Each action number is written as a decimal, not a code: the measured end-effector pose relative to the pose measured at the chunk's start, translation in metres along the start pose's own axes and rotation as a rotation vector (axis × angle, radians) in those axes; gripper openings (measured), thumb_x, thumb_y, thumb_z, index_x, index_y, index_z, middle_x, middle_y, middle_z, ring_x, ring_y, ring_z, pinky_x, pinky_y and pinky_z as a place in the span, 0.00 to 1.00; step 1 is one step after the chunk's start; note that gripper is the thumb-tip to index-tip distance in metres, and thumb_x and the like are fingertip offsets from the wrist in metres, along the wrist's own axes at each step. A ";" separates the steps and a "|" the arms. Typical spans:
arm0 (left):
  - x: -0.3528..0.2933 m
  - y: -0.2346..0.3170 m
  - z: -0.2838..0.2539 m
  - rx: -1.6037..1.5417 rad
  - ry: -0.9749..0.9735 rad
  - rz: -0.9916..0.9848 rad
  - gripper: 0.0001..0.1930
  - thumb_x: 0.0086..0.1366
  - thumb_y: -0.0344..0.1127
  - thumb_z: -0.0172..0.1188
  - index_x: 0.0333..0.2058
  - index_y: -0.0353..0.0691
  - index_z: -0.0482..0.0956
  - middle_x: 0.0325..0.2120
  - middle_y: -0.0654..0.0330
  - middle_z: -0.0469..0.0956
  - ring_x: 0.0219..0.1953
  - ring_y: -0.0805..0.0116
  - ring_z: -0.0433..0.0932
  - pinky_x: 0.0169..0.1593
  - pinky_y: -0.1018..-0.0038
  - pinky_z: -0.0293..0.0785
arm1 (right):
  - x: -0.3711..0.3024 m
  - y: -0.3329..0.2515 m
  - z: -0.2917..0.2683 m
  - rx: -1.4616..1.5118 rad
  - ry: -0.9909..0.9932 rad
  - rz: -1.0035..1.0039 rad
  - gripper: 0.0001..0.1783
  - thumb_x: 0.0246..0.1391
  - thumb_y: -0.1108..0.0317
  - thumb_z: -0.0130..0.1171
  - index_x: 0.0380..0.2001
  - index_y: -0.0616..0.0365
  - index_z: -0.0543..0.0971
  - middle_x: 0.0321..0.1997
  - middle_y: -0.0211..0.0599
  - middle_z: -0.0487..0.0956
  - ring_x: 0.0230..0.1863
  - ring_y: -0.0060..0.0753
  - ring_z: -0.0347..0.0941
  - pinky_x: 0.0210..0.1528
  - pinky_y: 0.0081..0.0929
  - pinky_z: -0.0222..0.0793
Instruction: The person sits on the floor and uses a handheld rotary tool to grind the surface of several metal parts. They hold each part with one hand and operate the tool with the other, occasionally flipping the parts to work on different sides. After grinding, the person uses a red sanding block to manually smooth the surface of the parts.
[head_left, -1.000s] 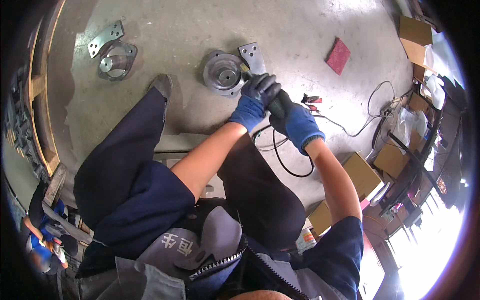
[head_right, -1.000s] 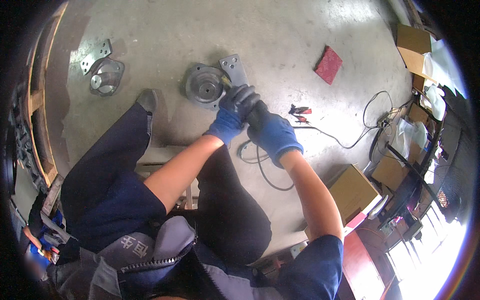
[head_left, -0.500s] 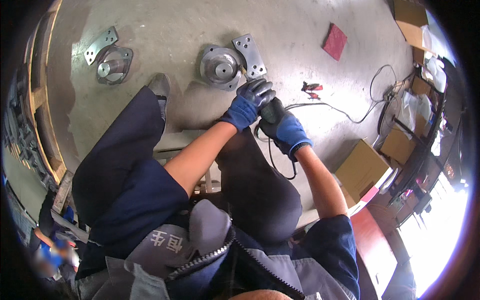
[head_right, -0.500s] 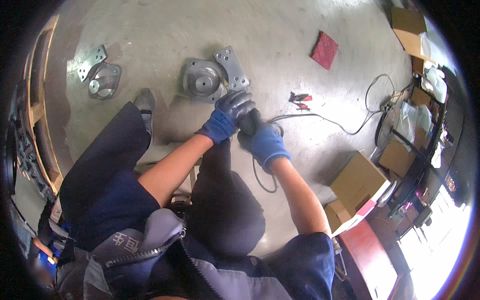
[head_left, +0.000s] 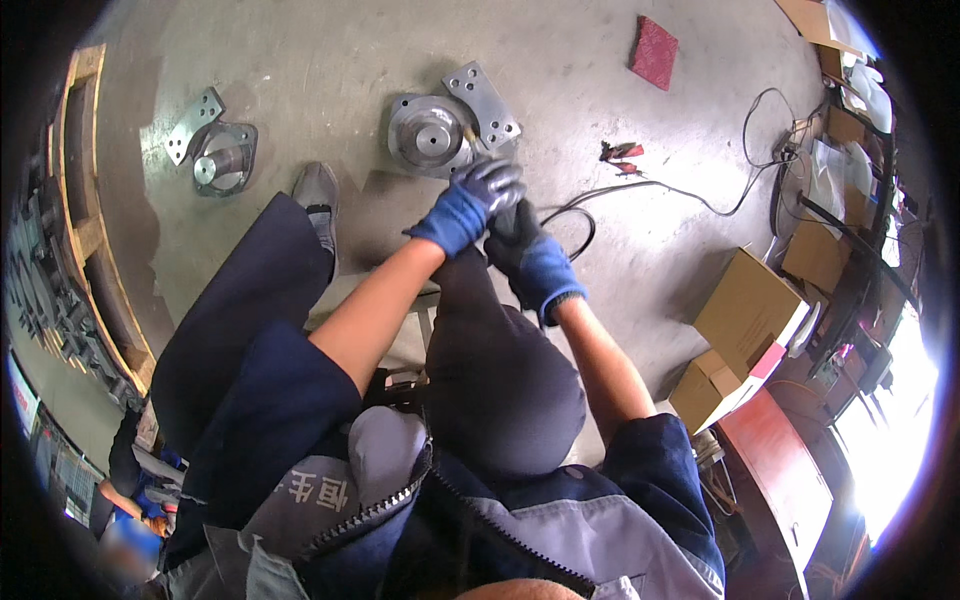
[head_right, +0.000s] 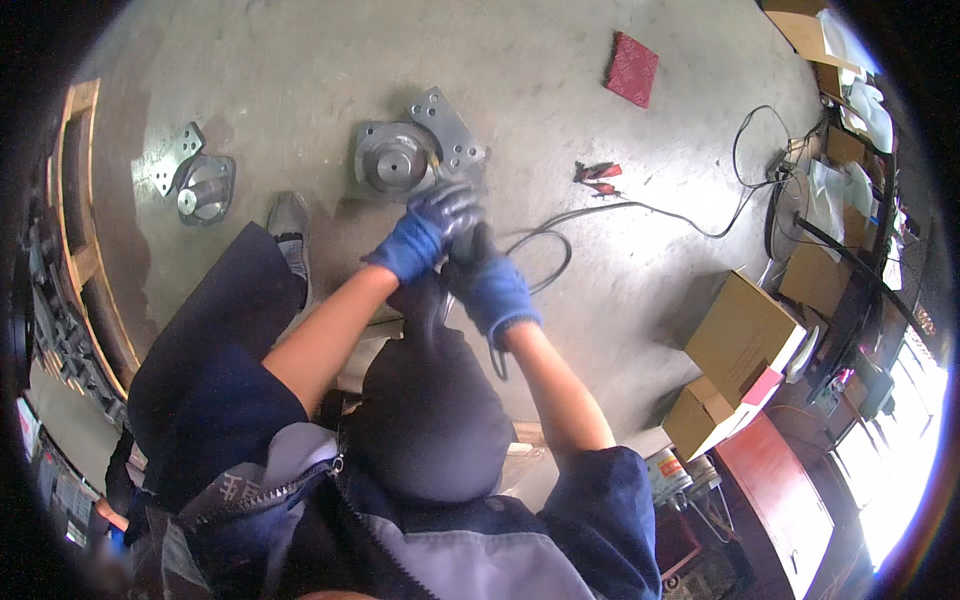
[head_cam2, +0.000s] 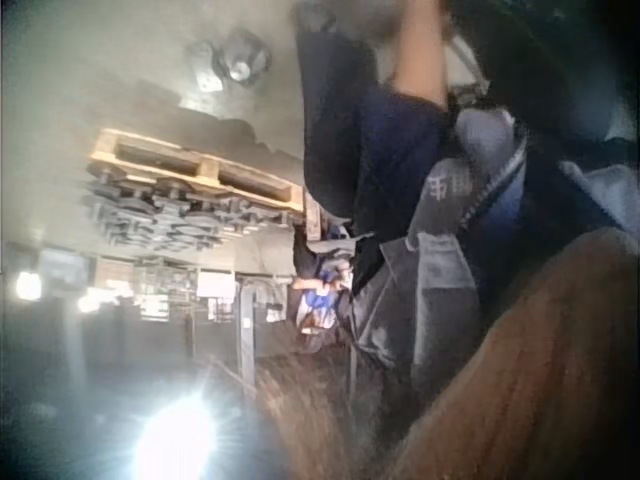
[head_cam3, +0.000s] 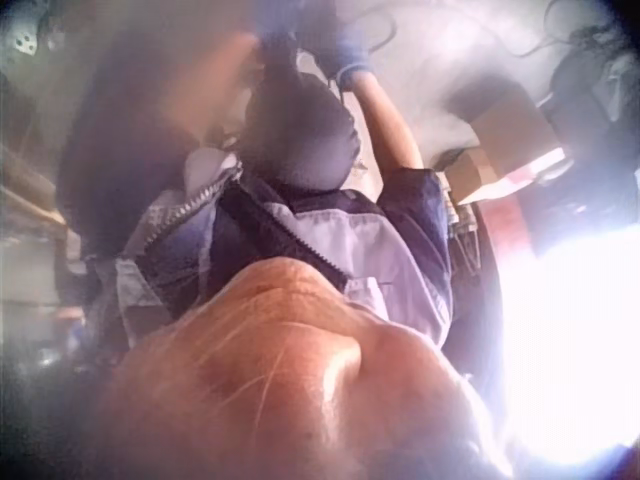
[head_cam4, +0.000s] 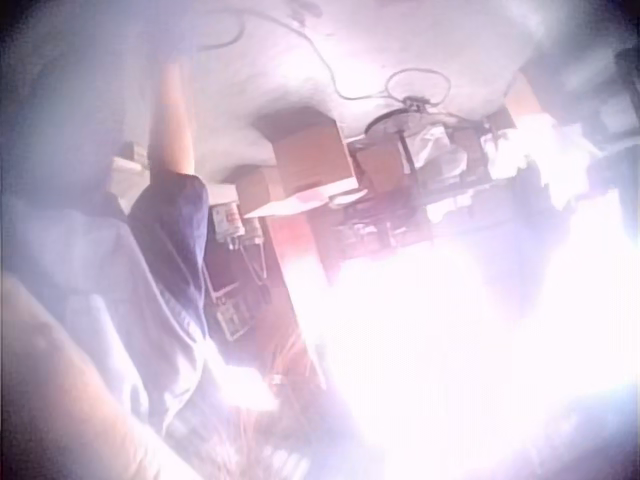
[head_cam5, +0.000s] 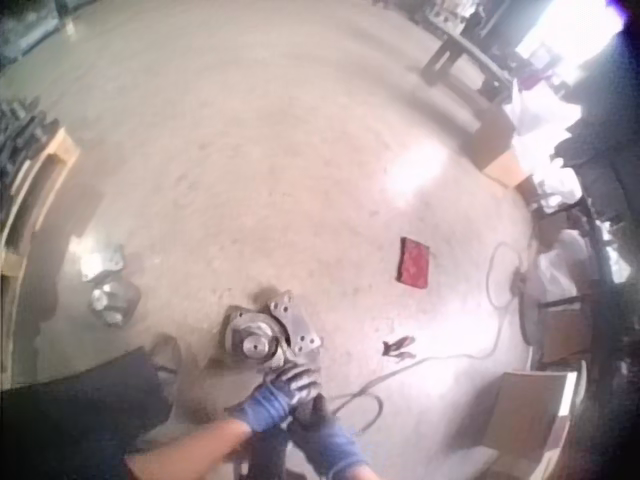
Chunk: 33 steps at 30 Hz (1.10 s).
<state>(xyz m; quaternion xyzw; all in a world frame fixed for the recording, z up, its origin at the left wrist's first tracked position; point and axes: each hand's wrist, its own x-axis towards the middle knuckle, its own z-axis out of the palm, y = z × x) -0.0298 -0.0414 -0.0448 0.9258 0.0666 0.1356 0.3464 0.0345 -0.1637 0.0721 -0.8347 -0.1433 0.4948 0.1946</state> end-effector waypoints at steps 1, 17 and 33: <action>-0.007 0.006 0.000 -0.038 -0.020 -0.015 0.15 0.57 0.35 0.52 0.43 0.55 0.78 0.51 0.63 0.73 0.56 0.64 0.69 0.57 0.65 0.68 | -0.006 -0.002 0.004 0.012 0.003 0.022 0.36 0.50 0.59 0.62 0.59 0.55 0.60 0.41 0.50 0.78 0.42 0.36 0.76 0.42 0.33 0.70; -0.006 0.000 0.005 -0.065 -0.020 0.059 0.13 0.55 0.34 0.54 0.40 0.54 0.79 0.46 0.65 0.76 0.50 0.61 0.73 0.52 0.66 0.71 | -0.005 -0.002 0.010 0.152 -0.030 0.104 0.36 0.48 0.58 0.64 0.59 0.55 0.64 0.44 0.45 0.78 0.44 0.32 0.75 0.46 0.30 0.69; -0.003 -0.004 -0.012 -0.009 0.011 -0.010 0.14 0.53 0.33 0.54 0.39 0.54 0.78 0.50 0.65 0.73 0.55 0.61 0.70 0.56 0.63 0.68 | -0.002 -0.028 0.002 0.079 0.022 -0.066 0.36 0.50 0.58 0.61 0.60 0.56 0.60 0.35 0.60 0.78 0.39 0.59 0.77 0.37 0.43 0.70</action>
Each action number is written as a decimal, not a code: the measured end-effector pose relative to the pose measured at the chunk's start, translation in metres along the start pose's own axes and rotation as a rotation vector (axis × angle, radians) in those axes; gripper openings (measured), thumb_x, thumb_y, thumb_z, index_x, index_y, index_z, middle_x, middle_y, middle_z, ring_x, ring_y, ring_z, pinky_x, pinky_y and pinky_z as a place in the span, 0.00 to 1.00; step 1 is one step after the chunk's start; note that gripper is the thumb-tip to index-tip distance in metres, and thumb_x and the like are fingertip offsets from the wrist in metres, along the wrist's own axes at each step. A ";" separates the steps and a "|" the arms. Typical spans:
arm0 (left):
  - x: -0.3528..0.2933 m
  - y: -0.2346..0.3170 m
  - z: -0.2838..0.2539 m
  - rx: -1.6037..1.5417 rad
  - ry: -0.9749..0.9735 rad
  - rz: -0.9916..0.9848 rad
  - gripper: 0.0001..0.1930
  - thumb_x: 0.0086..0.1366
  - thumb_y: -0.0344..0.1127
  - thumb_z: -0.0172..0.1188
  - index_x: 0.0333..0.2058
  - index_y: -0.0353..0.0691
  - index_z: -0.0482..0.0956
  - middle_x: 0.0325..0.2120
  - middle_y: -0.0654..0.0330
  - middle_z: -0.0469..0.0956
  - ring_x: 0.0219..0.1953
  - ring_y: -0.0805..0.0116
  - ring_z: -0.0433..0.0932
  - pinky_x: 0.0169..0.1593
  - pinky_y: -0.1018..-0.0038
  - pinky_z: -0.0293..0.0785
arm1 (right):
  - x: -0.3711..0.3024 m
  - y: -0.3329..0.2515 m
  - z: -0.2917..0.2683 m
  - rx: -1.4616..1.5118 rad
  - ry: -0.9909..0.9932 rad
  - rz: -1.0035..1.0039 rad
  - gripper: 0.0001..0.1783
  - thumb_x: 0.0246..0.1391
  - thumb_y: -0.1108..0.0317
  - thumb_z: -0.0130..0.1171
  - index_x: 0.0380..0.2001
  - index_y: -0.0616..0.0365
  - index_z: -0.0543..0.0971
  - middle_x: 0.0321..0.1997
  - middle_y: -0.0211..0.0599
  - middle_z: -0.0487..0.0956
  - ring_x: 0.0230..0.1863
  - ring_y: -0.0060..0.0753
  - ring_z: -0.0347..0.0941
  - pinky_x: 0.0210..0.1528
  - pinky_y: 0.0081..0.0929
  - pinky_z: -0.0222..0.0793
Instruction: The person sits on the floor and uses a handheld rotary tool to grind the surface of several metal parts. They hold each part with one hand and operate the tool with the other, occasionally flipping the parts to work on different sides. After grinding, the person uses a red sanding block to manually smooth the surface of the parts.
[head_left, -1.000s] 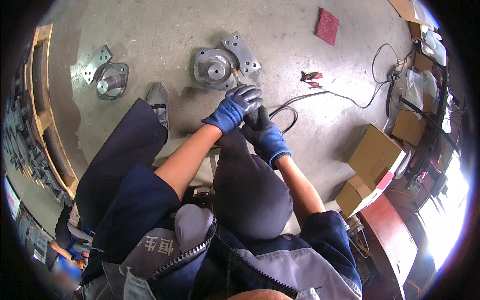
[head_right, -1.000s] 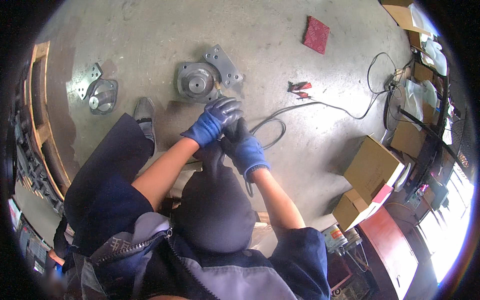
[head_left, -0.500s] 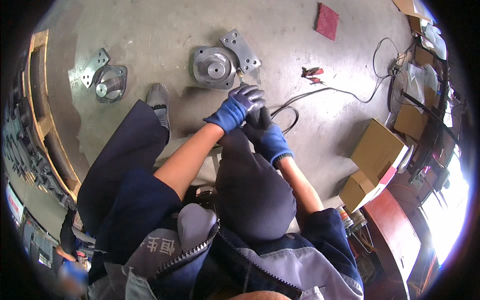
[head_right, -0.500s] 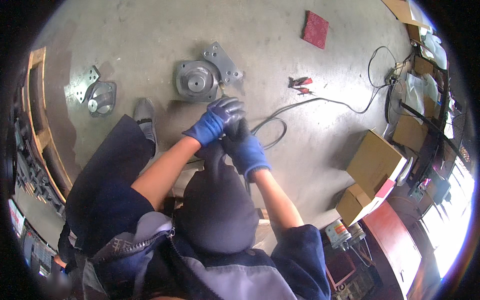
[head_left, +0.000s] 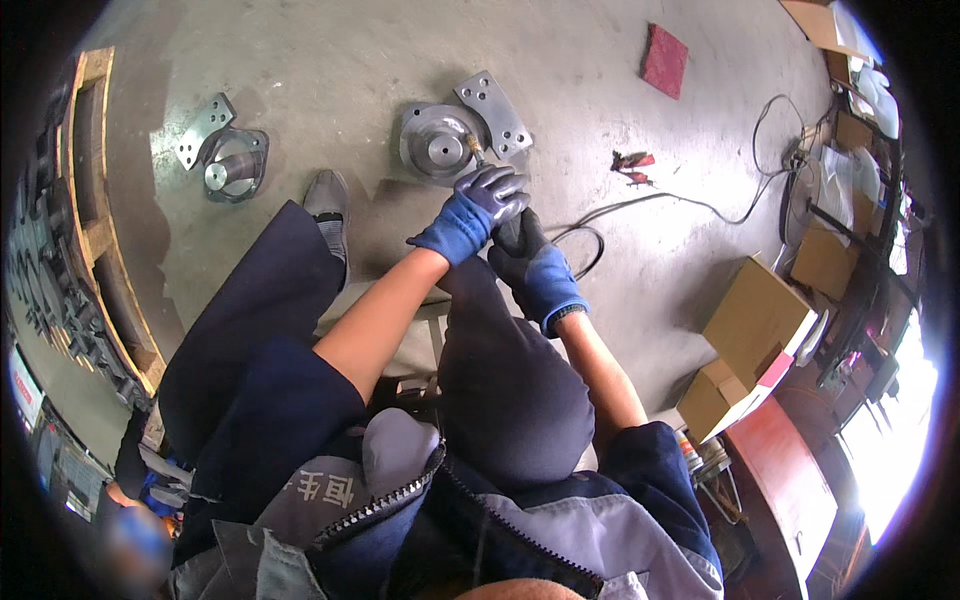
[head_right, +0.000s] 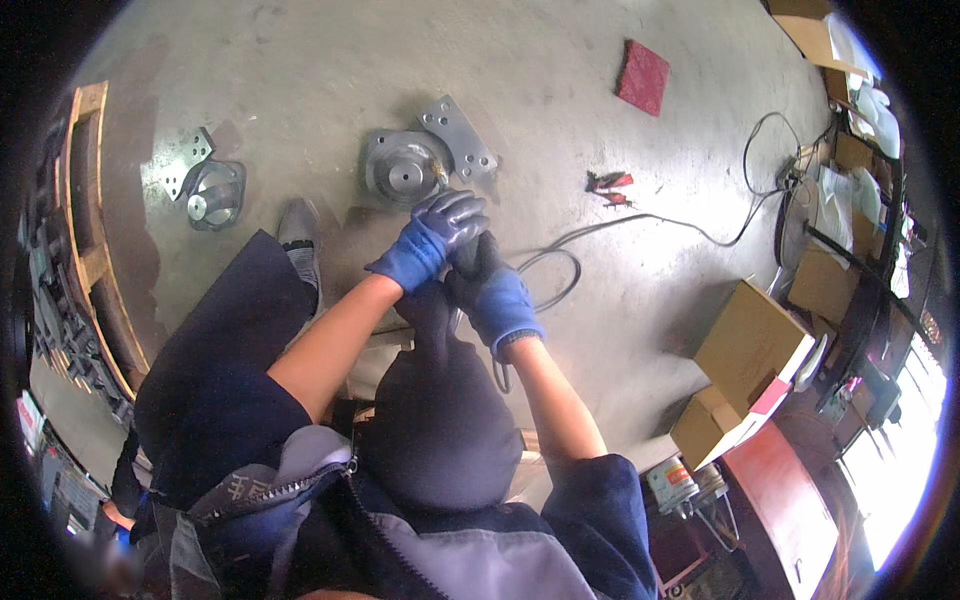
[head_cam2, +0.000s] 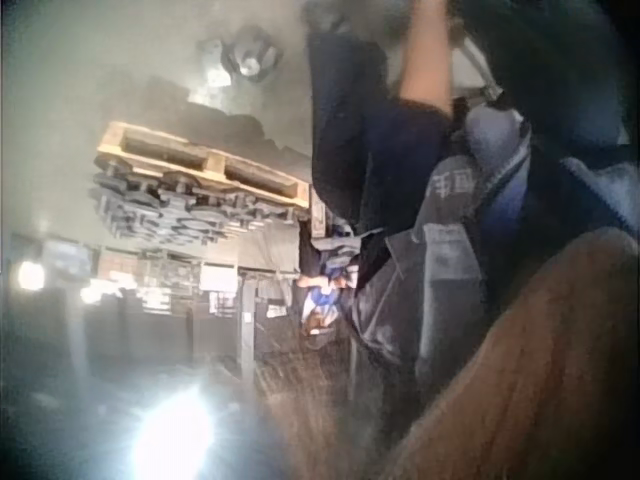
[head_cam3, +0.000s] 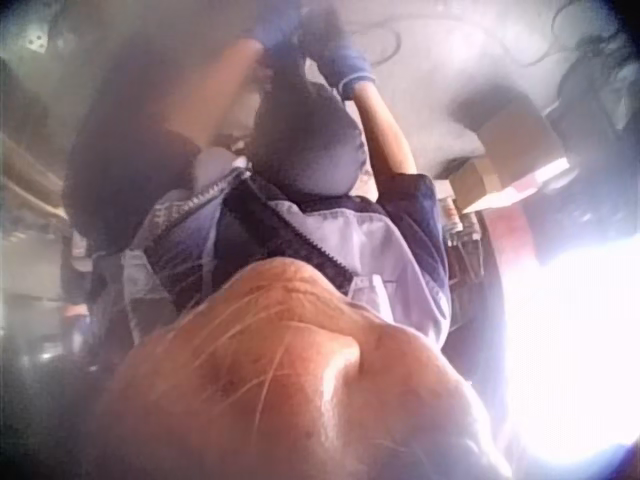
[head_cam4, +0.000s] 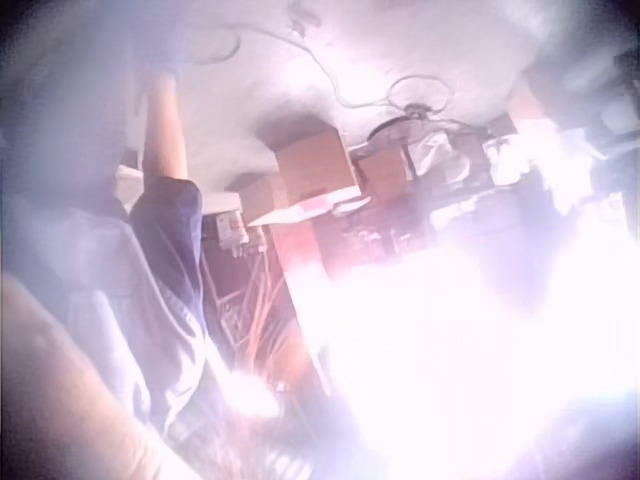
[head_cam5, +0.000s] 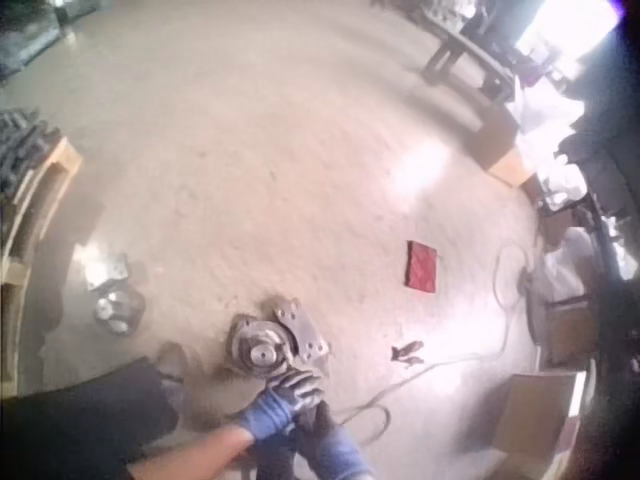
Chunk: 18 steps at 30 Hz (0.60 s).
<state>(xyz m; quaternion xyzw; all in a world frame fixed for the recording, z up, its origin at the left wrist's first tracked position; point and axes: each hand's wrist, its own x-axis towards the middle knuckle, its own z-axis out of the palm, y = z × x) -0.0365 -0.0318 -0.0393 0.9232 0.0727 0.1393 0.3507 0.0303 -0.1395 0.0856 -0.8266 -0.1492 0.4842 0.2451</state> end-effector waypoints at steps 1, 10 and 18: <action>0.002 0.000 -0.002 0.001 0.018 0.009 0.14 0.54 0.33 0.54 0.39 0.54 0.78 0.50 0.65 0.73 0.55 0.61 0.70 0.56 0.63 0.68 | 0.002 -0.004 -0.001 -0.078 -0.016 0.030 0.37 0.50 0.58 0.61 0.60 0.56 0.59 0.35 0.60 0.78 0.39 0.60 0.76 0.37 0.44 0.70; 0.015 0.005 0.010 -0.025 0.084 -0.063 0.13 0.54 0.33 0.56 0.39 0.54 0.79 0.47 0.63 0.75 0.52 0.62 0.72 0.54 0.65 0.71 | 0.012 -0.010 -0.019 -0.246 -0.009 -0.003 0.40 0.47 0.56 0.60 0.61 0.55 0.57 0.37 0.61 0.78 0.40 0.63 0.75 0.39 0.47 0.70; 0.052 -0.002 0.022 -0.022 0.311 -0.229 0.15 0.51 0.33 0.56 0.39 0.58 0.75 0.46 0.66 0.73 0.48 0.62 0.73 0.47 0.64 0.74 | 0.044 -0.052 -0.068 -0.644 -0.112 -0.069 0.35 0.46 0.54 0.62 0.58 0.53 0.65 0.38 0.56 0.79 0.43 0.56 0.76 0.43 0.41 0.71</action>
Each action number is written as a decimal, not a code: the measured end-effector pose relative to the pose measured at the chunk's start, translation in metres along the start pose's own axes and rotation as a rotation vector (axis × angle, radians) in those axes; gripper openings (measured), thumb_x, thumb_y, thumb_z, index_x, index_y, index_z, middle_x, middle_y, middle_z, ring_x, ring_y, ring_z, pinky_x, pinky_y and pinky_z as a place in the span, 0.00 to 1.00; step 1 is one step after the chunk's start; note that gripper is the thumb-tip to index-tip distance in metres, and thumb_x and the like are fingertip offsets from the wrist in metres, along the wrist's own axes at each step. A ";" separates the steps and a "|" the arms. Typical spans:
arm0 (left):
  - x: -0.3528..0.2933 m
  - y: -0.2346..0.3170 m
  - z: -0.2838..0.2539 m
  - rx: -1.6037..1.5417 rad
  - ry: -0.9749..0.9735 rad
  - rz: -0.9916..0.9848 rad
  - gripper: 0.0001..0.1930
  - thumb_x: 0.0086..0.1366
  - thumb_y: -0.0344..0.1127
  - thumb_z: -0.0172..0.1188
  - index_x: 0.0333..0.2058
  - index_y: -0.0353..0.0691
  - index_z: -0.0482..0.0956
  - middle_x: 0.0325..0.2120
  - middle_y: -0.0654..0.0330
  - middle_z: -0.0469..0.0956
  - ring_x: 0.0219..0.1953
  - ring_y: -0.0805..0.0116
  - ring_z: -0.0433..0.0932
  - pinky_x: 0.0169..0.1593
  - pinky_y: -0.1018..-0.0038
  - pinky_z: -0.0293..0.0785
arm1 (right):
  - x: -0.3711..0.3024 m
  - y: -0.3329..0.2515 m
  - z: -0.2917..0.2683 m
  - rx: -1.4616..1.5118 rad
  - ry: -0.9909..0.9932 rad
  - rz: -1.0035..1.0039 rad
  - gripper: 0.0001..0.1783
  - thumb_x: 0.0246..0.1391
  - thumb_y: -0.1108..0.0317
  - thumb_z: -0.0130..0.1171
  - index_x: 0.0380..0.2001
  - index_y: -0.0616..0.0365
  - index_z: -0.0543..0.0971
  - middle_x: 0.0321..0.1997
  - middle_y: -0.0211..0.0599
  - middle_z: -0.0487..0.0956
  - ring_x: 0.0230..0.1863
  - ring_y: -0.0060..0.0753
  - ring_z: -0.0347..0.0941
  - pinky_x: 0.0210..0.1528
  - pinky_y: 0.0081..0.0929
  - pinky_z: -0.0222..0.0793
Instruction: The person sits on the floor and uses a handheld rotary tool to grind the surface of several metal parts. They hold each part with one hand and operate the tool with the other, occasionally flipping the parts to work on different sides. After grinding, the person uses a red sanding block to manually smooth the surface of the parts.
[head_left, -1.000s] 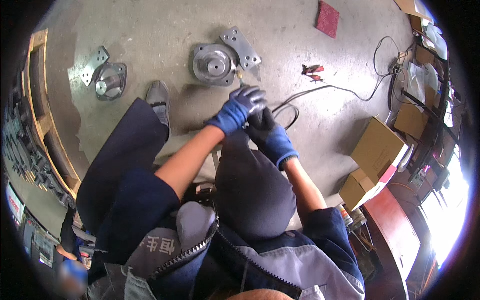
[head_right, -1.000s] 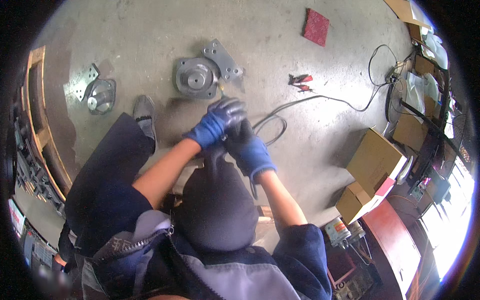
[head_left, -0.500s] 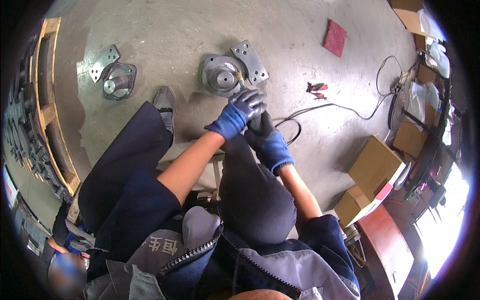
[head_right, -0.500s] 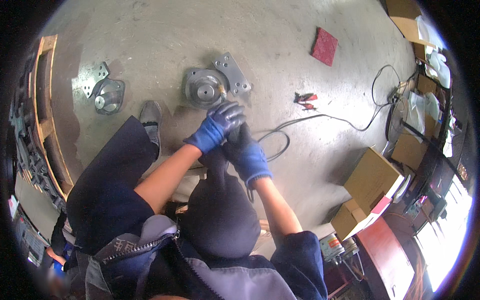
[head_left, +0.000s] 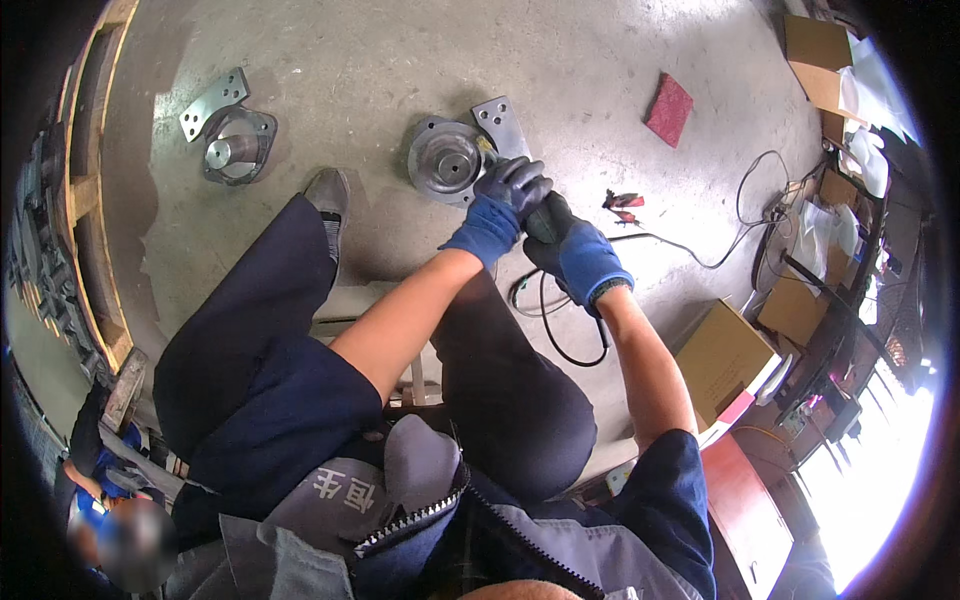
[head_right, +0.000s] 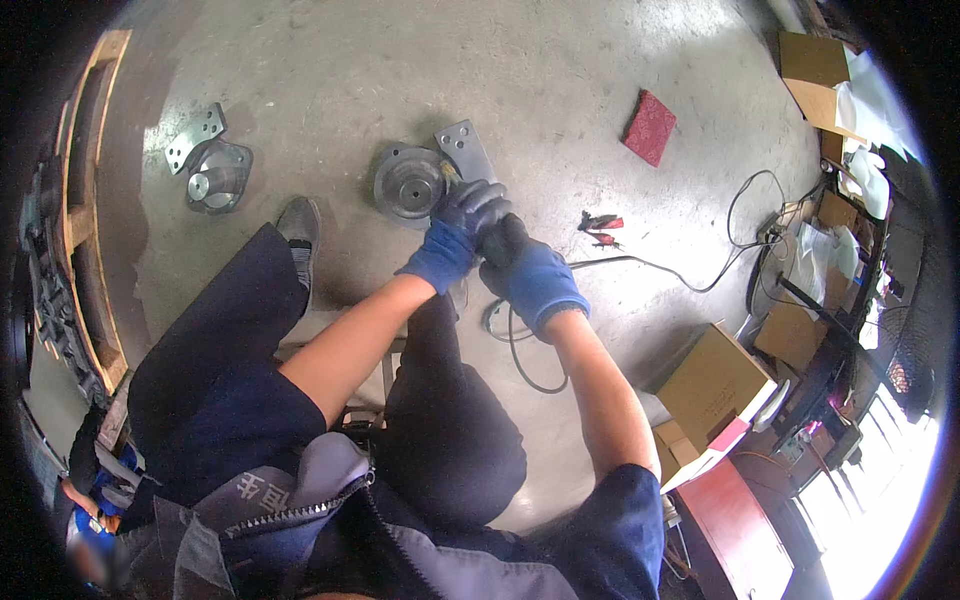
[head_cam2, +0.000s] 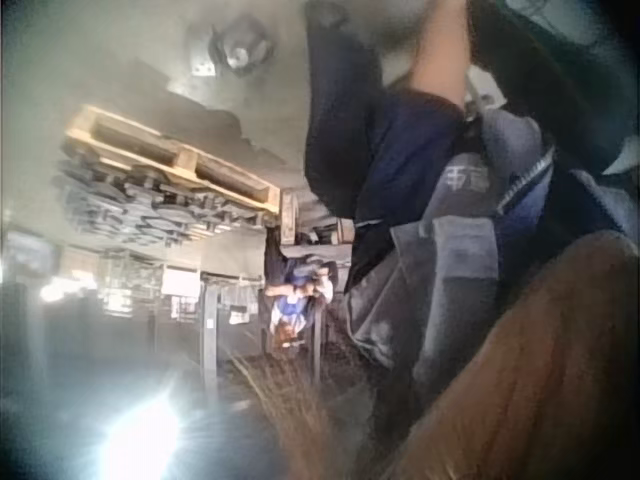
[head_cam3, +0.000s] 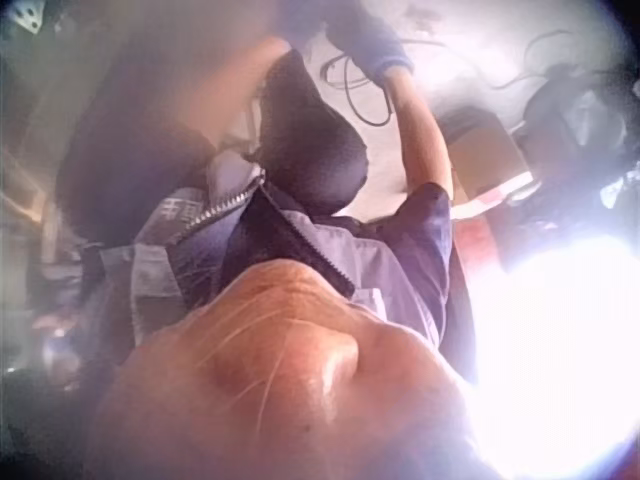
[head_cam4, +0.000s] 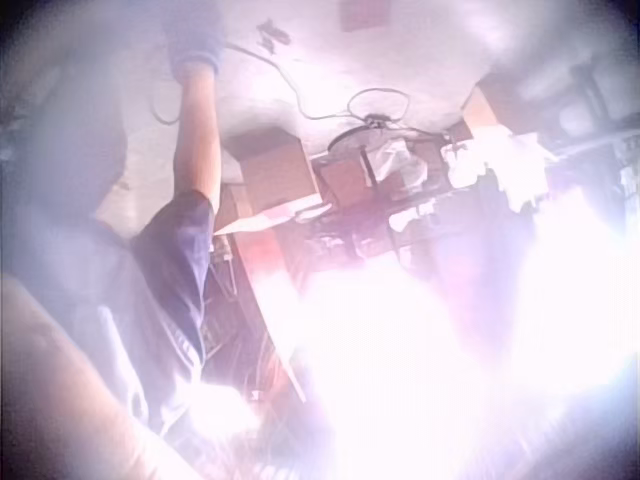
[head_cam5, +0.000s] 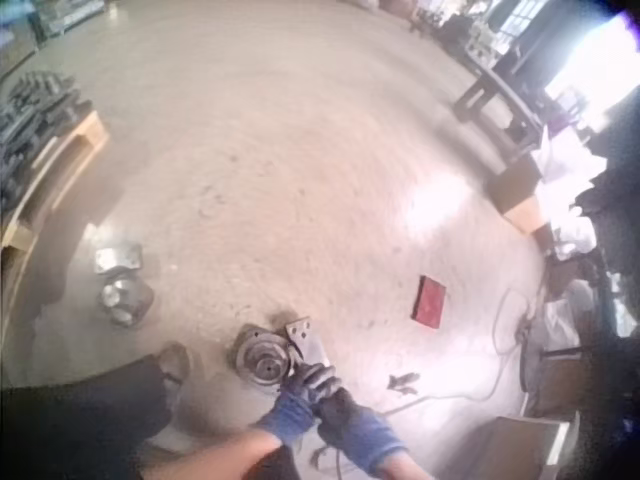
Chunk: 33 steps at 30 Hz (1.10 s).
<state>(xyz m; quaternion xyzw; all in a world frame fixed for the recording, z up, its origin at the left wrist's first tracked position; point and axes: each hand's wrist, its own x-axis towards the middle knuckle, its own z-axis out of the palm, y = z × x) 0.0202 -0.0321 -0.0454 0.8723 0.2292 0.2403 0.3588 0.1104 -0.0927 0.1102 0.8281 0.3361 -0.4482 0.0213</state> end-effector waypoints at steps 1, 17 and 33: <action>-0.005 0.002 0.002 0.024 0.019 0.046 0.21 0.44 0.33 0.62 0.41 0.53 0.74 0.48 0.61 0.73 0.49 0.59 0.72 0.50 0.63 0.72 | -0.001 0.000 -0.004 -0.016 -0.036 0.016 0.35 0.46 0.53 0.62 0.57 0.53 0.66 0.38 0.56 0.79 0.42 0.56 0.77 0.43 0.41 0.71; -0.005 -0.001 0.017 -0.119 0.119 -0.104 0.20 0.47 0.29 0.59 0.42 0.53 0.73 0.44 0.60 0.72 0.48 0.60 0.72 0.49 0.65 0.70 | 0.009 0.001 -0.008 -0.124 -0.039 -0.058 0.32 0.47 0.58 0.56 0.57 0.49 0.62 0.34 0.54 0.79 0.38 0.56 0.77 0.40 0.45 0.71; -0.002 -0.007 0.001 0.011 0.118 -0.066 0.28 0.43 0.34 0.62 0.48 0.52 0.71 0.52 0.57 0.68 0.54 0.51 0.66 0.56 0.57 0.64 | 0.024 -0.013 -0.021 -0.241 -0.066 -0.106 0.31 0.47 0.57 0.57 0.55 0.50 0.64 0.34 0.54 0.79 0.37 0.58 0.77 0.39 0.45 0.72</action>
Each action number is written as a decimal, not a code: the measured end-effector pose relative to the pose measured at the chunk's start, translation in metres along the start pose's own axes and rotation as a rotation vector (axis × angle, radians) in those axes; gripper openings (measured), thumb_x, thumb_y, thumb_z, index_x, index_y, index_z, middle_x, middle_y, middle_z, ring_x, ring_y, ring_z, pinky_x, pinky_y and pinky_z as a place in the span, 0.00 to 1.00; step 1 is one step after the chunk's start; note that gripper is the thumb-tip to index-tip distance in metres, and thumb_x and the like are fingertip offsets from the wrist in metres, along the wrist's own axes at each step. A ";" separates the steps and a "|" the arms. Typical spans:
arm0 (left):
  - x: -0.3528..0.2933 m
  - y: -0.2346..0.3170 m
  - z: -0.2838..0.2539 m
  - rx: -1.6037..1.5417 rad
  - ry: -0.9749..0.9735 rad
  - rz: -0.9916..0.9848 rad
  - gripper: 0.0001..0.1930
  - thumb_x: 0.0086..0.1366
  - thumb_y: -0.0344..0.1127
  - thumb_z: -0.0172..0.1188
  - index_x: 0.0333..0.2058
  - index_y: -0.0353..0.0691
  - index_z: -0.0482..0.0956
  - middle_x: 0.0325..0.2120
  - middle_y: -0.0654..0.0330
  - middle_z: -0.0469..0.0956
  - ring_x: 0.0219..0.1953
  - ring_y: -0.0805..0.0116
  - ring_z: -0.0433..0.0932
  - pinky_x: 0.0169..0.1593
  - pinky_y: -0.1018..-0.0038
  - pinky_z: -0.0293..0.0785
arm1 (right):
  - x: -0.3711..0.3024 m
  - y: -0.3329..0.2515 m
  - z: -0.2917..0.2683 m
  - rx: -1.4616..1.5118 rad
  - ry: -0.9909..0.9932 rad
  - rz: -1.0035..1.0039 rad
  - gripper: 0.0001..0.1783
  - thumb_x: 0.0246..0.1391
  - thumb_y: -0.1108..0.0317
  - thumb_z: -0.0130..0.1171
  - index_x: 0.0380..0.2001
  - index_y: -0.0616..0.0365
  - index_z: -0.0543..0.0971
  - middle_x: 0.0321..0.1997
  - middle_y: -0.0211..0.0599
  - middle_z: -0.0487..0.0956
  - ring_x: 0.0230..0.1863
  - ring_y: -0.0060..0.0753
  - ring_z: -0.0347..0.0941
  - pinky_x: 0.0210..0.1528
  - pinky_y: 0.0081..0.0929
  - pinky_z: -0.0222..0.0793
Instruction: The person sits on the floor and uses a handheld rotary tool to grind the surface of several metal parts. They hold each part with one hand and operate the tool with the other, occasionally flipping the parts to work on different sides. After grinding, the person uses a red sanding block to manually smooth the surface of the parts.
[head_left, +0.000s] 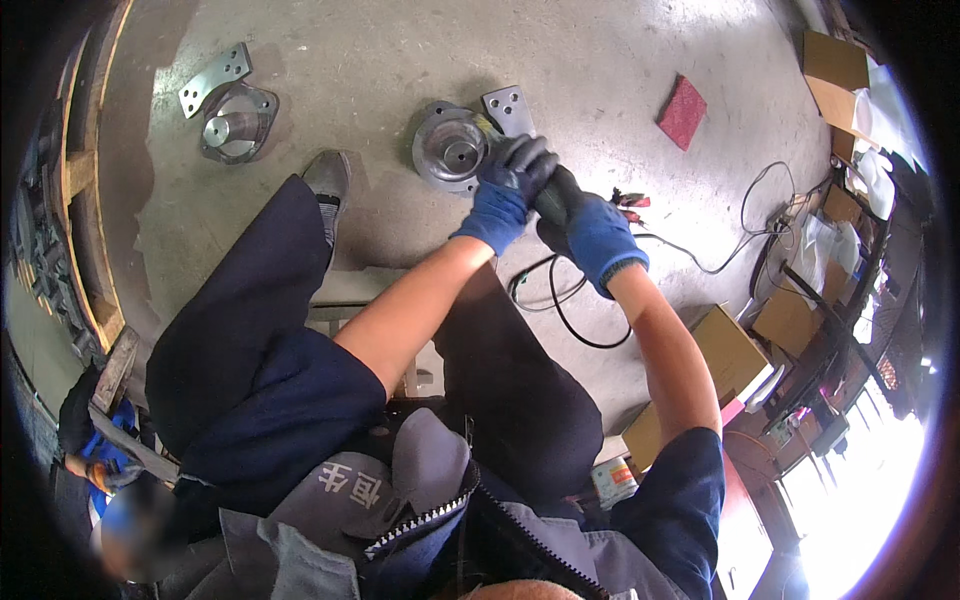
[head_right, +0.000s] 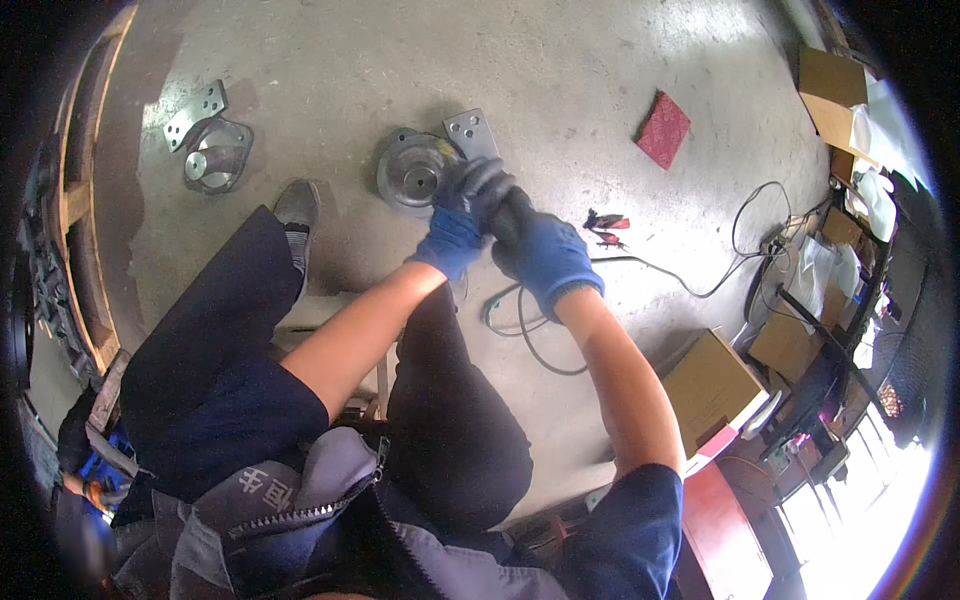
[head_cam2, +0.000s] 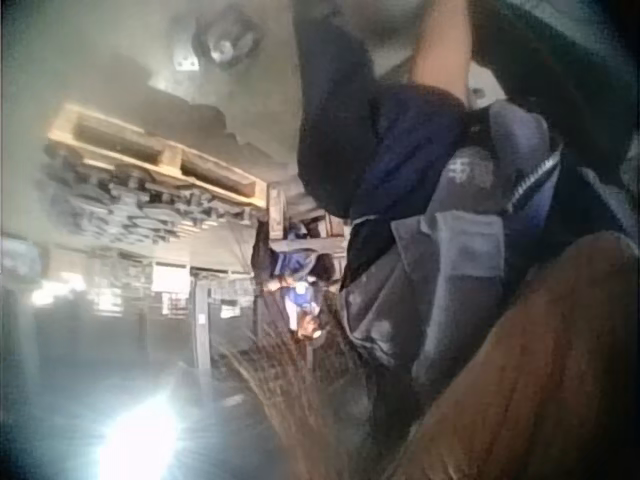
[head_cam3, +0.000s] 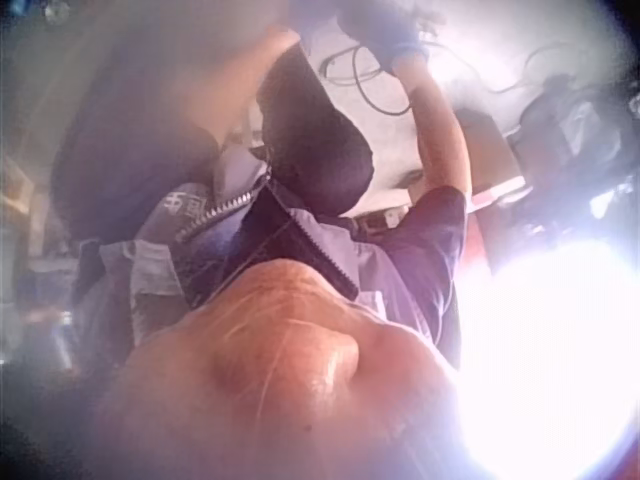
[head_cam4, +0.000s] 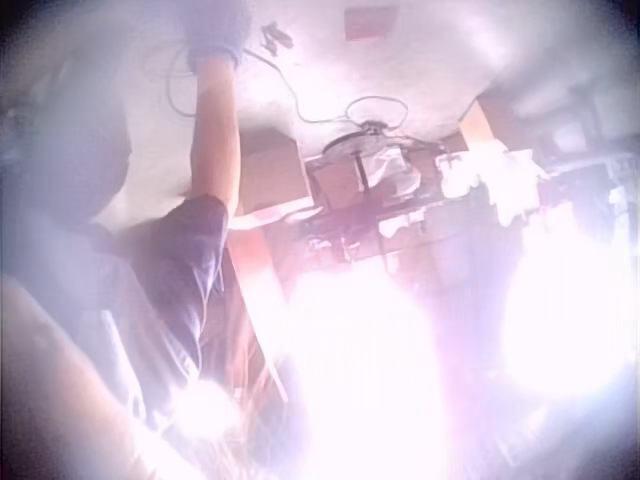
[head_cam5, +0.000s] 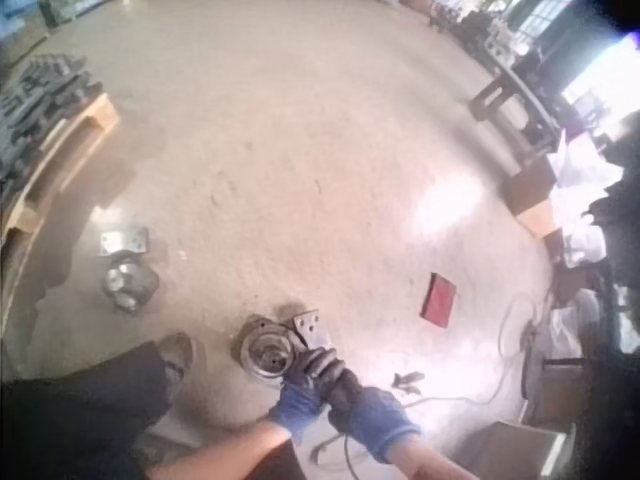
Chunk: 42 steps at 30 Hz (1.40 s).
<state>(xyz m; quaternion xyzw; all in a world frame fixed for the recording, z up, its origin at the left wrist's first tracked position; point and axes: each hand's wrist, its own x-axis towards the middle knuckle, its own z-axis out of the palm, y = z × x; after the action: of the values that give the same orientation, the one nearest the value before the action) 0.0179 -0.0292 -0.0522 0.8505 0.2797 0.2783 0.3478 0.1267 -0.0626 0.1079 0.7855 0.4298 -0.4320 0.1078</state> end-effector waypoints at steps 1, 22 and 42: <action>0.007 0.000 -0.009 0.012 0.036 -0.017 0.25 0.46 0.33 0.61 0.47 0.51 0.72 0.52 0.57 0.68 0.54 0.52 0.66 0.56 0.58 0.65 | 0.007 -0.001 0.002 0.004 0.035 0.002 0.31 0.47 0.57 0.57 0.55 0.50 0.64 0.34 0.54 0.79 0.37 0.58 0.77 0.39 0.46 0.72; -0.016 -0.072 -0.056 0.168 -0.446 -0.222 0.29 0.53 0.37 0.60 0.56 0.49 0.66 0.56 0.48 0.65 0.53 0.43 0.69 0.53 0.55 0.69 | -0.130 0.045 0.113 1.107 -0.004 0.452 0.20 0.50 0.62 0.59 0.43 0.64 0.72 0.27 0.37 0.76 0.29 0.30 0.73 0.32 0.32 0.69; 0.105 -0.155 -0.116 0.436 0.058 -0.369 0.32 0.56 0.43 0.57 0.60 0.45 0.62 0.50 0.46 0.73 0.51 0.48 0.73 0.53 0.60 0.70 | -0.103 0.035 0.137 1.508 0.170 0.519 0.20 0.52 0.61 0.58 0.46 0.61 0.74 0.24 0.31 0.74 0.22 0.23 0.71 0.23 0.23 0.66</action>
<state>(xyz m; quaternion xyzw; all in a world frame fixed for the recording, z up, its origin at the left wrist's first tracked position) -0.0310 0.1849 -0.0690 0.8315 0.4930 0.1679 0.1933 0.0469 -0.2177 0.0978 0.7519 -0.1675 -0.5058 -0.3882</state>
